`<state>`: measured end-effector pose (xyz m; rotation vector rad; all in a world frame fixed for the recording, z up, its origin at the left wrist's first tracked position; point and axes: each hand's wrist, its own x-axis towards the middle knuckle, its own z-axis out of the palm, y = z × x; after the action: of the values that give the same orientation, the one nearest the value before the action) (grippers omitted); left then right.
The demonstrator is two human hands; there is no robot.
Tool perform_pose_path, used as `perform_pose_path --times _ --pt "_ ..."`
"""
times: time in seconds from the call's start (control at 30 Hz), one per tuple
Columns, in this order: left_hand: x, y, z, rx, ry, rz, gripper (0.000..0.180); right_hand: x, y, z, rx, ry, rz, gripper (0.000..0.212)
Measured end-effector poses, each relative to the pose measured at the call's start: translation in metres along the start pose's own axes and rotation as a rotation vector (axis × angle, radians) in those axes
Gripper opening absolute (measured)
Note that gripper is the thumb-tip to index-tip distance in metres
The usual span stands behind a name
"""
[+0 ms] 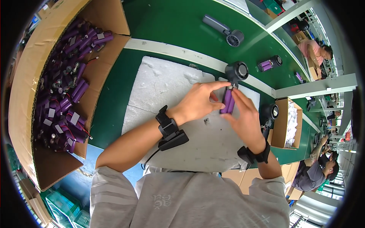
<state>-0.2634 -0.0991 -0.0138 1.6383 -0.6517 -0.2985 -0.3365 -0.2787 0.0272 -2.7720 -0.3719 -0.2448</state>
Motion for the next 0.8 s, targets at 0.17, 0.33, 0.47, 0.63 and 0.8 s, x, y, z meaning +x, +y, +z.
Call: perform_pose_path --times 0.17,0.33,0.47,0.63,0.8 --pt "0.000 -0.001 0.000 0.047 -0.008 -0.017 0.048 0.083 0.046 -0.022 -0.301 0.180 0.208 0.045" --pt "0.003 -0.005 0.003 0.070 0.011 0.021 0.038 0.185 0.078 -0.008 -0.213 0.134 -0.068 0.041" --pt "0.005 -0.014 0.007 0.077 0.038 0.050 0.032 0.243 0.127 0.035 -0.268 0.309 -0.213 0.037" --pt "0.003 -0.013 0.006 0.116 0.043 0.089 0.028 0.242 0.127 0.041 -0.065 0.029 0.091 0.047" --pt "0.003 -0.015 0.004 0.124 0.040 0.088 0.027 0.235 0.122 0.034 -0.021 -0.076 0.112 0.050"
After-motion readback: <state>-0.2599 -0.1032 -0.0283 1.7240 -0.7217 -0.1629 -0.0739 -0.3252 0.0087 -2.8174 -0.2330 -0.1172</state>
